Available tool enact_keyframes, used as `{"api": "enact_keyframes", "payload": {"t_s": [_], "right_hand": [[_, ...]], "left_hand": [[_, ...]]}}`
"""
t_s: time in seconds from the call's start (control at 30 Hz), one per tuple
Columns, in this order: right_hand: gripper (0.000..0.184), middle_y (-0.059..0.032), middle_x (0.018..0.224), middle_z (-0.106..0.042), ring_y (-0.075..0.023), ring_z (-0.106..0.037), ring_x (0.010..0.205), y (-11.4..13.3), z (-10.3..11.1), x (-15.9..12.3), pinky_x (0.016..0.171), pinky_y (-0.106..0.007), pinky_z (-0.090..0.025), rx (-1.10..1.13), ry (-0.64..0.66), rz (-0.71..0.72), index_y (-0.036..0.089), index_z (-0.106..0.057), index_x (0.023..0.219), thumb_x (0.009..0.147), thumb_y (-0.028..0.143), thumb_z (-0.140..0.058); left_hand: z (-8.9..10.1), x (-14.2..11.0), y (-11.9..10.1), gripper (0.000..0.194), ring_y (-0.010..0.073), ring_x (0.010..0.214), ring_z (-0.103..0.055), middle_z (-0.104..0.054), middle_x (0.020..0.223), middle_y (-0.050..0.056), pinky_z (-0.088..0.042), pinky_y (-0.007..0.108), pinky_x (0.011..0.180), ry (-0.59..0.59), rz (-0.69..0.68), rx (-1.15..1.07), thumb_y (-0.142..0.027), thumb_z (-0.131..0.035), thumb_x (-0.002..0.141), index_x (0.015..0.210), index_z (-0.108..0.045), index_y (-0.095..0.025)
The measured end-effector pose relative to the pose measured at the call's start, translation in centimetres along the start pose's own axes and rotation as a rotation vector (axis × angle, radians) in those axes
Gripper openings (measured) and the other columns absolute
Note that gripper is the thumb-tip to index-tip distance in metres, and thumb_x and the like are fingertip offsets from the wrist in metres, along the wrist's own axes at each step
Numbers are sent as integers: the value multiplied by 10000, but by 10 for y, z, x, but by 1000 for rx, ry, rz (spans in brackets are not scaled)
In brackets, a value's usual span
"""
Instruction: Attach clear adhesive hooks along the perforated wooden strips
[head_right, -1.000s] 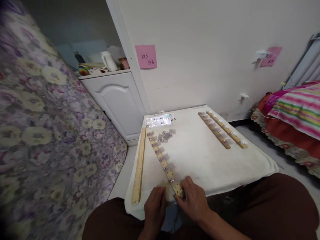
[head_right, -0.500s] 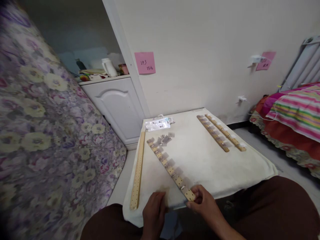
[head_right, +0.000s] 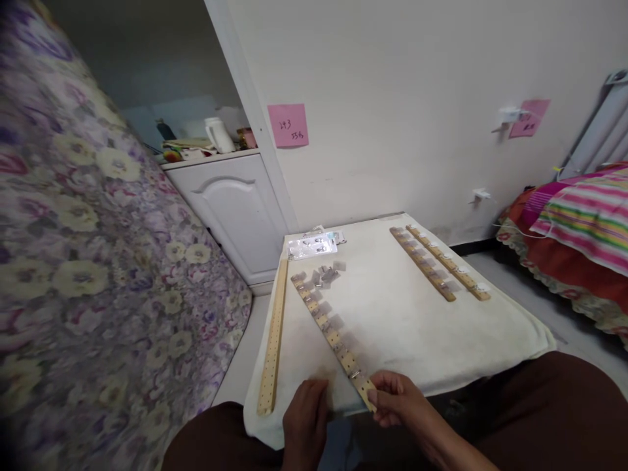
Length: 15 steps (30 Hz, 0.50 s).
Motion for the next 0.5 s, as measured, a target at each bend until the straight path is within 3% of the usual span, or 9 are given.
{"api": "enact_keyframes", "payload": {"t_s": [0.3,0.5], "right_hand": [[419,50,528,-578,-73,-541,433,-6,-4,6,439,-166,-385,-21,8,53,175,-560,747,566,489,-769],[325,48,588,-575,-65,-543,487,27,-5,-5,473,-161,-393,109,34,159,163,-608,778,628,405,-765]], "left_hand": [[1,-1,-2,276,194,866,-620,-639,939,87,-532,317,731,-9,-22,34,-97,-414,841,1055,-570,-176],[-5,-5,8,272,196,936,-636,-662,995,91,-544,298,781,-42,-161,171,-133,-436,844,1078,-568,-175]]}}
Point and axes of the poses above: each hand's wrist, its own x-axis towards the middle knuckle, its own z-axis out of the back of the hand, y = z × x, the point moved 9 cm from there along x, towards the middle knuckle
